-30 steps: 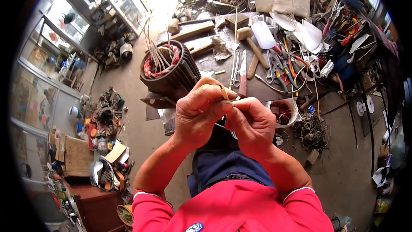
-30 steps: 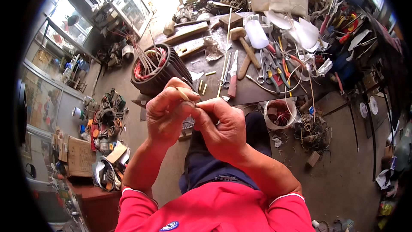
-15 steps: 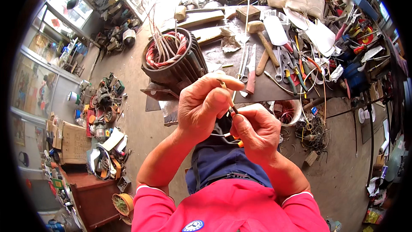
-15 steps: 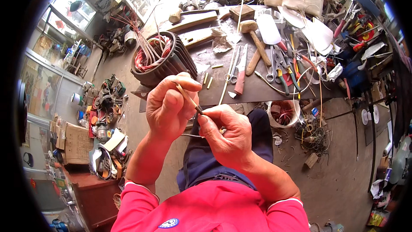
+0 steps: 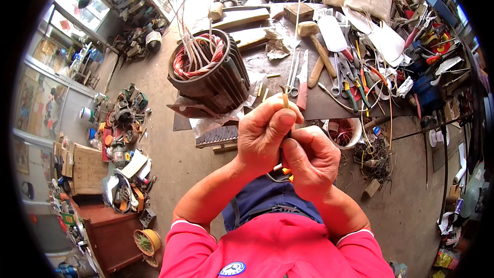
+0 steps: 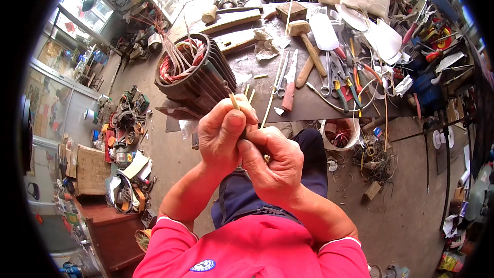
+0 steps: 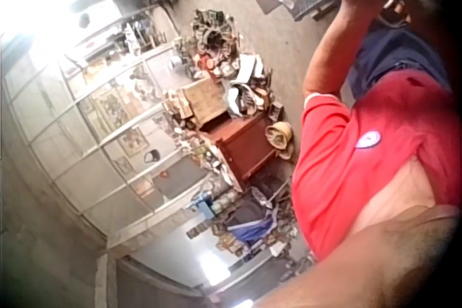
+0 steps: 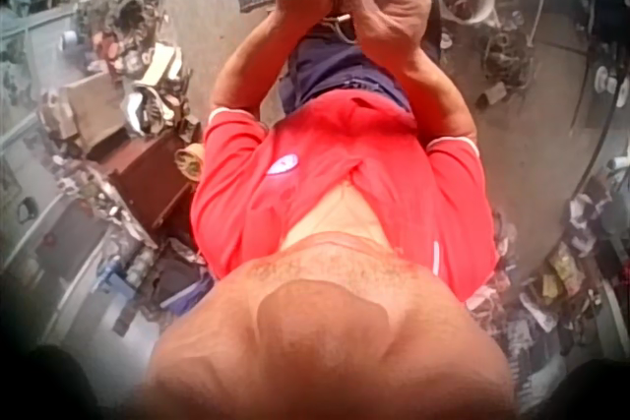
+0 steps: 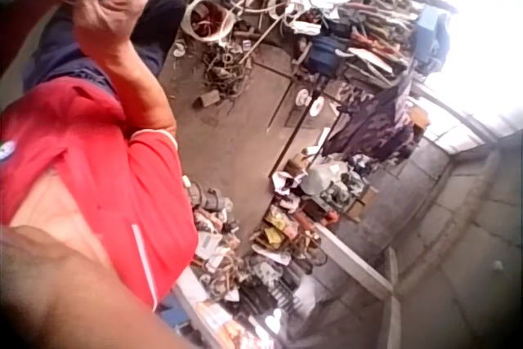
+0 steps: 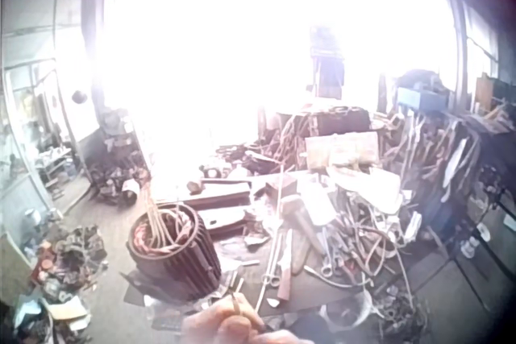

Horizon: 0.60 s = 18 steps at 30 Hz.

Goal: The person strips the insulation from the ends of black electrical wires using pliers. They then insert the exposed copper strands into small beige heat-shrink tubes and slide the tubes along the wires. The person repeats this process for multiple wire ends in a cluttered workshop environment.

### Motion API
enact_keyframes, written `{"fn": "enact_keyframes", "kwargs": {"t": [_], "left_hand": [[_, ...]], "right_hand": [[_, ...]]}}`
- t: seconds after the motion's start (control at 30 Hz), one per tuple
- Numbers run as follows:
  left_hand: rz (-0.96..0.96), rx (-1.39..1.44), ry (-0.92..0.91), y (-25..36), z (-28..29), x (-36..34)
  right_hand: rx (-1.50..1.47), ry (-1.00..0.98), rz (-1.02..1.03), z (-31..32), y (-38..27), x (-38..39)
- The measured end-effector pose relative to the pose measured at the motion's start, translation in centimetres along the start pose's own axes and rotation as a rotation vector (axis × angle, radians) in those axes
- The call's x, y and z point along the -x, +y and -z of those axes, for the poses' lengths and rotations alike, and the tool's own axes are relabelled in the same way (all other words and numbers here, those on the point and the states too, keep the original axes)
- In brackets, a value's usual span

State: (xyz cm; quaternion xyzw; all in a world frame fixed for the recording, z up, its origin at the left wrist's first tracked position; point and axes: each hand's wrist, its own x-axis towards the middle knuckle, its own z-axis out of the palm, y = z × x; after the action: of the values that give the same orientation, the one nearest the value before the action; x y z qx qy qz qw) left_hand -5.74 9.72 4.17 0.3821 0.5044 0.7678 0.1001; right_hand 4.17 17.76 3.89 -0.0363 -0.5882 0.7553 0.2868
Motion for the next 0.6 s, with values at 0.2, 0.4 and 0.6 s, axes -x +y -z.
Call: {"fn": "enact_keyframes", "kwargs": {"t": [0.2, 0.4, 0.6], "left_hand": [[-0.066, -0.101, 0.118, 2.1, -0.1, -0.8], [-0.001, -0.004, 0.206, 2.3, -0.6, -0.6], [0.033, 0.116, 0.078, 1.1, -0.1, -0.4]], "right_hand": [[0.444, 0.013, 0.34, 0.6, 0.4, -1.5], [0.41, 0.028, 0.408, 0.7, 1.8, -1.5], [0.41, -0.083, 0.46, 1.1, 1.3, -1.3]]}}
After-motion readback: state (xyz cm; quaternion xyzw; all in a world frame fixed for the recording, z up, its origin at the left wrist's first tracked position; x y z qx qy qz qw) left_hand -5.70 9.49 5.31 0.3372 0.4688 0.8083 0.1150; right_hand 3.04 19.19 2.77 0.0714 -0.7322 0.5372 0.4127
